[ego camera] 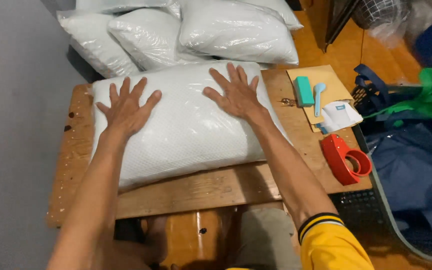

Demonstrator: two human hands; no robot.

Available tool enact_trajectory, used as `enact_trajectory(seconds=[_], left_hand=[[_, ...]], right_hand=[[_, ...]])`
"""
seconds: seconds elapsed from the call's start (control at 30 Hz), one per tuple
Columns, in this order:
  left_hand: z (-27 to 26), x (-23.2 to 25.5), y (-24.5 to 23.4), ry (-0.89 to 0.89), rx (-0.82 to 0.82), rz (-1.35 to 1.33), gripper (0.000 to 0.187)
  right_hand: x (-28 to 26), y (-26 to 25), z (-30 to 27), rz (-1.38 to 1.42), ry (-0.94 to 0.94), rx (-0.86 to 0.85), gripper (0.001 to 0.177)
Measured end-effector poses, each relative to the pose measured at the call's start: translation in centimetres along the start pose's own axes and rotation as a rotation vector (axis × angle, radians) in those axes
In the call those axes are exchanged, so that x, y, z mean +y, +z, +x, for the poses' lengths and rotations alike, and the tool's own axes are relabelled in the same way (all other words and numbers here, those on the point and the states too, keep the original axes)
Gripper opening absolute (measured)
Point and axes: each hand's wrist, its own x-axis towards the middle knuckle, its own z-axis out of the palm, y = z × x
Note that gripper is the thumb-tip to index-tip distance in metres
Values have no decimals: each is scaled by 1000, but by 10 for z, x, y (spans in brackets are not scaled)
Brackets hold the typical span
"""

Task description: Placing a pillow into a zippered carrying bag, zipping it shut, and applying product labels to the exterior.

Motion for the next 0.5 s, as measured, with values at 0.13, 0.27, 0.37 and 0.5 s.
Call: enact_trajectory(seconds=[0.13,0.27,0.37,0.5], left_hand=[[-64,0,4,124,22,58,89],[-103,-33,41,439,264,54,99],[-95,-44,52,509,379,52,103],[-63,-15,20,251,76,33,101]], right_hand=[[-4,6,-72,7,-22,66,84],[-3,52,-135,-3,-156,412,80],[-1,69,-137,-52,-172,543,77],[-13,25,-107,-16,5,178,82]])
